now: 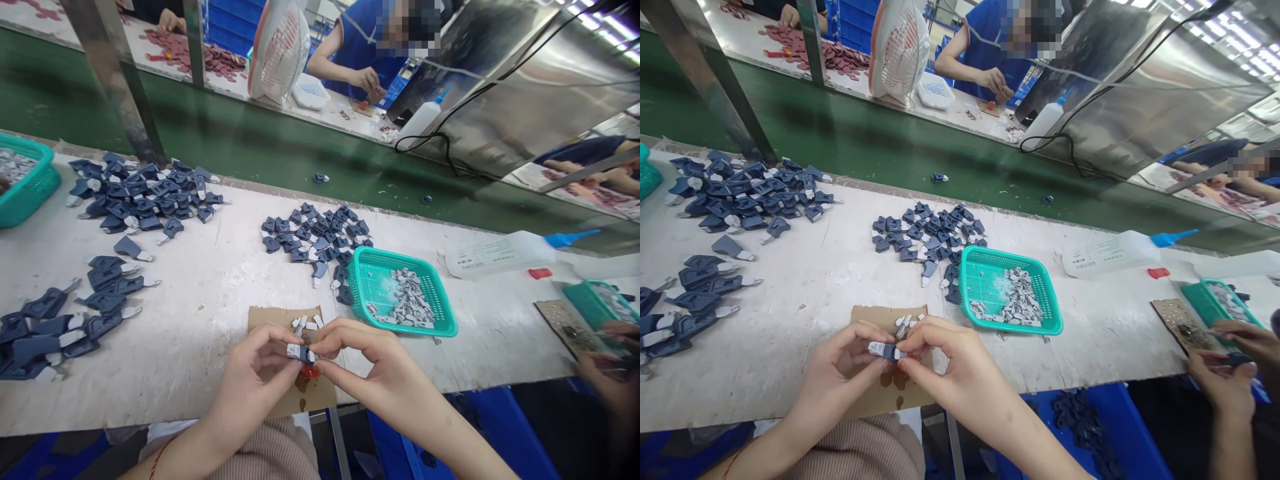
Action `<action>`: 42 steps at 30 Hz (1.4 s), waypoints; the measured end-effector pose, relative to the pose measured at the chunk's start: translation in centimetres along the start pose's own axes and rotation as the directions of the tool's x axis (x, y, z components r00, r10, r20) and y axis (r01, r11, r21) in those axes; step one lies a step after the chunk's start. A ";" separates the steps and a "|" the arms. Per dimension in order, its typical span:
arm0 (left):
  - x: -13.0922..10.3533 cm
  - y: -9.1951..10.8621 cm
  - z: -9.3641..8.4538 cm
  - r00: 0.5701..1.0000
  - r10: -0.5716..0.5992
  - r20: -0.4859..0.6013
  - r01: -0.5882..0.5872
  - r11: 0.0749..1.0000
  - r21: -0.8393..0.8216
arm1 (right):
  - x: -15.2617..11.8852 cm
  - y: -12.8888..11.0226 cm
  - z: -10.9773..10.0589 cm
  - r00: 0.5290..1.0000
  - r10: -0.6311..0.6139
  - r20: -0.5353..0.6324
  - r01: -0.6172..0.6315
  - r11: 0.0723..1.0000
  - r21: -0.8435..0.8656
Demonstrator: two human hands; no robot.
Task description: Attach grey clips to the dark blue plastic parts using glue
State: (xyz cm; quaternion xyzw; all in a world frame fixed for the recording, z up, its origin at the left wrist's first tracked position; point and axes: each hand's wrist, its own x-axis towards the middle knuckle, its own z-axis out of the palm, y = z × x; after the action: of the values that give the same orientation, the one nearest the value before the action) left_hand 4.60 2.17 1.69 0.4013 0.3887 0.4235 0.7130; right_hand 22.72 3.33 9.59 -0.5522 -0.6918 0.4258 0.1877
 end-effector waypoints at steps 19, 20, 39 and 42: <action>0.7 0.4 0.1 0.995 -0.079 0.056 0.092 0.960 -0.263 | -0.1 1.1 0.8 0.984 0.148 -0.098 -0.109 0.940 0.324; 0.7 0.6 0.2 0.994 -0.085 0.068 0.101 0.955 -0.281 | 0.0 1.2 1.3 0.983 0.164 -0.088 -0.123 0.926 0.357; 1.4 1.3 1.1 0.993 0.027 0.112 0.018 0.926 -0.377 | 1.9 0.1 5.6 0.960 0.228 -0.165 -0.094 0.811 0.578; 2.1 1.2 1.1 0.996 -0.004 0.094 0.038 0.932 -0.360 | 2.3 0.3 6.0 0.944 0.248 -0.216 -0.068 0.790 0.609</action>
State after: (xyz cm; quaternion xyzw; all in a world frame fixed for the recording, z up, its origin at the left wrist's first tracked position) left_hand 5.92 4.26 2.76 0.2785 0.2754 0.4611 0.7962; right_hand 17.73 3.19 5.48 -0.5775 -0.4402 0.5508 0.4115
